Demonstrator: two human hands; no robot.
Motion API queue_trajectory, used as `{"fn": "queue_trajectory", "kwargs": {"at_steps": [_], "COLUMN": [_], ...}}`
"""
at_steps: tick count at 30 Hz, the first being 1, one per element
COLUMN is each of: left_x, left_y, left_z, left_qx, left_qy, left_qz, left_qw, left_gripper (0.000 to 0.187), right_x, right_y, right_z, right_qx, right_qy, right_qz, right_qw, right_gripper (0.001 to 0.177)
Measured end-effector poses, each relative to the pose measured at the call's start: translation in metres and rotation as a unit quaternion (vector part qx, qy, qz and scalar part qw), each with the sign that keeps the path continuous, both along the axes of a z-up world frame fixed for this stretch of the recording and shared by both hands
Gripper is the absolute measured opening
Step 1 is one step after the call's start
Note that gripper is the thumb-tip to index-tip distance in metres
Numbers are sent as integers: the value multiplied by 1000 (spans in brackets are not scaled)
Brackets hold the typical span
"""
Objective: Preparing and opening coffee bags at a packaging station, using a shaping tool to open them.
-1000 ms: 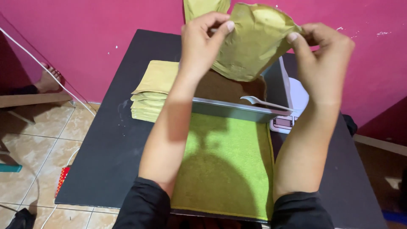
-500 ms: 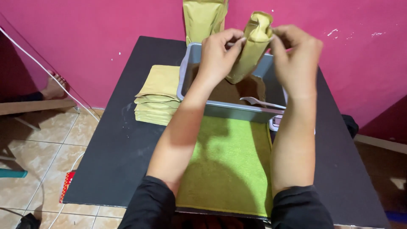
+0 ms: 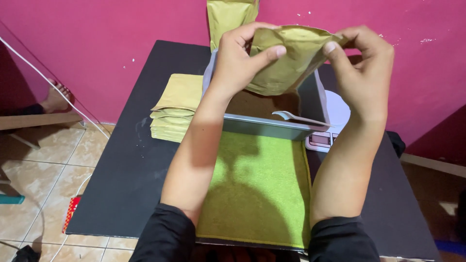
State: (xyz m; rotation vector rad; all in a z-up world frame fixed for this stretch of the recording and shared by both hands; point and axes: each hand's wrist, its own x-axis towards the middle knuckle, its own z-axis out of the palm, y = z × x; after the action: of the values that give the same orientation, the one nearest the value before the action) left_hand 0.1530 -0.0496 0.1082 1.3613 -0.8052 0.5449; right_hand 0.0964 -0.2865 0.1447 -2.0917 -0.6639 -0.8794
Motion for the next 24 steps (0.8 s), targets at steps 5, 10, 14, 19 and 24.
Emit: {"fn": "queue_trajectory", "kwargs": {"at_steps": [5, 10, 14, 19, 24], "left_x": [-7, -2, 1, -14, 8], "left_y": [-1, 10, -1, -6, 3], "left_z": [6, 6, 2, 7, -10], "left_qx": [5, -7, -25, 17, 139], "left_qy": [-24, -13, -24, -81, -68], "left_qz": [14, -32, -30, -25, -62], "left_qw": [1000, 999, 999, 996, 986], "left_gripper": [17, 14, 14, 14, 23], "right_x": [20, 30, 5, -6, -1], "right_y": [2, -4, 17, 11, -39], "right_z": [-9, -21, -3, -5, -15], "right_qx": [73, 145, 48, 9, 85], "right_qy": [36, 46, 12, -28, -126], "right_qz": [121, 98, 82, 68, 52], "right_qw": [989, 983, 995, 997, 987], "right_gripper": [37, 22, 17, 9, 23]}}
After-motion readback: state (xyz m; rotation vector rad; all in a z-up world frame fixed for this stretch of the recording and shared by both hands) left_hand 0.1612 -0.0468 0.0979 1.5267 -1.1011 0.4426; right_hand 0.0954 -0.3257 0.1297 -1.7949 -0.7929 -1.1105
